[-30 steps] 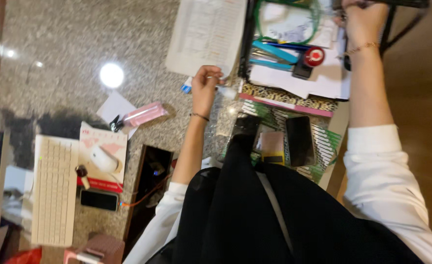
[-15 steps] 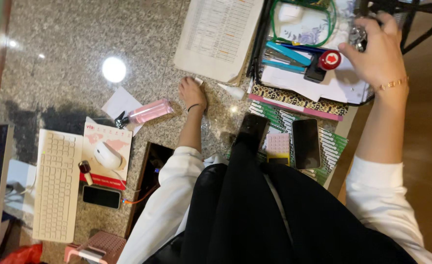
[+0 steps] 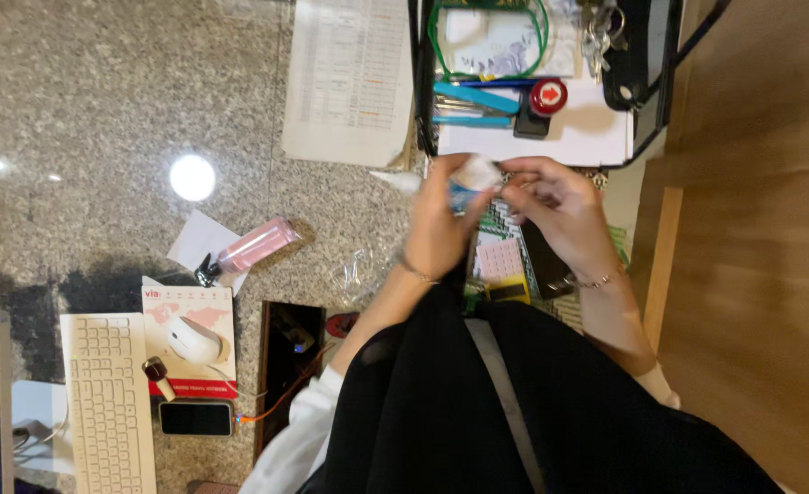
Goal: The person organizes a cluttered desk by sorting various items into a pink plastic basket and a beige tote bag. They handle a remote control, a small bottle, a stapler, a yellow tape dispenser, a magazine, and an orange cable, placing them into the containers or moving them to different spots on the desk.
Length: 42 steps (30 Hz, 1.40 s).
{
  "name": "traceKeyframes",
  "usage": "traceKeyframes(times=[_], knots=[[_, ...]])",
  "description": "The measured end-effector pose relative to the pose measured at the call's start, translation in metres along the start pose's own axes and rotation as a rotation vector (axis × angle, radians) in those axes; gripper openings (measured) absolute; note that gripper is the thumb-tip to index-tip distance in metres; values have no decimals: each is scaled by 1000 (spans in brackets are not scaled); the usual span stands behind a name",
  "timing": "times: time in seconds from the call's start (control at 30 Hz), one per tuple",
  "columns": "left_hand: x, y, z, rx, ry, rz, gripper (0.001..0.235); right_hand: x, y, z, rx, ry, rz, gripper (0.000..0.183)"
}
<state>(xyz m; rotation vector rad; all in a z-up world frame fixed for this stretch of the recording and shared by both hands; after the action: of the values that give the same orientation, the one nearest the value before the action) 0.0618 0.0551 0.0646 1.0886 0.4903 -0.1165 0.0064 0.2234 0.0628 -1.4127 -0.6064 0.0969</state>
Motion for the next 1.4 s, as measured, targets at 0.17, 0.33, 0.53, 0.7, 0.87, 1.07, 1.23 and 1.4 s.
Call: traceKeyframes(times=[0.17,0.33,0.53,0.7,0.87,1.07,1.23,1.4], knots=[[-16,22,-48,248,-287,183,57,-3,16,40,-494,52,19,9],[6,-56,-54,523,13,232,31,-52,27,114,-126,280,-20,11],[114,-283,-23,-35,524,799,35,-104,34,124,431,277,-33,16],[136,-363,-27,-345,368,1013,79,-124,23,124,792,318,94,20],[115,-359,-48,-673,171,1005,91,-127,27,119,817,238,-141,18],[122,-356,-44,-530,323,966,64,-110,12,98,676,357,131,26],[104,-284,0,9,710,607,56,-72,7,104,445,435,85,18],[42,-126,12,186,305,287,57,-12,-14,76,54,122,55,28]])
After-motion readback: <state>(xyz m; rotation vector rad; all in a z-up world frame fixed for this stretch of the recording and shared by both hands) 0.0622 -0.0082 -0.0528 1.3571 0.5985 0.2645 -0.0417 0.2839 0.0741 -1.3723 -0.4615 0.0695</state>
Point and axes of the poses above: each hand's wrist, its own x-axis away from the middle knuckle, its own z-axis out of the back of the hand, y = z × x, the point moved 6 cm from there along -x, towards the middle knuckle, and after that the axes turned 9 degrees about -z, right-handed, at the moved point
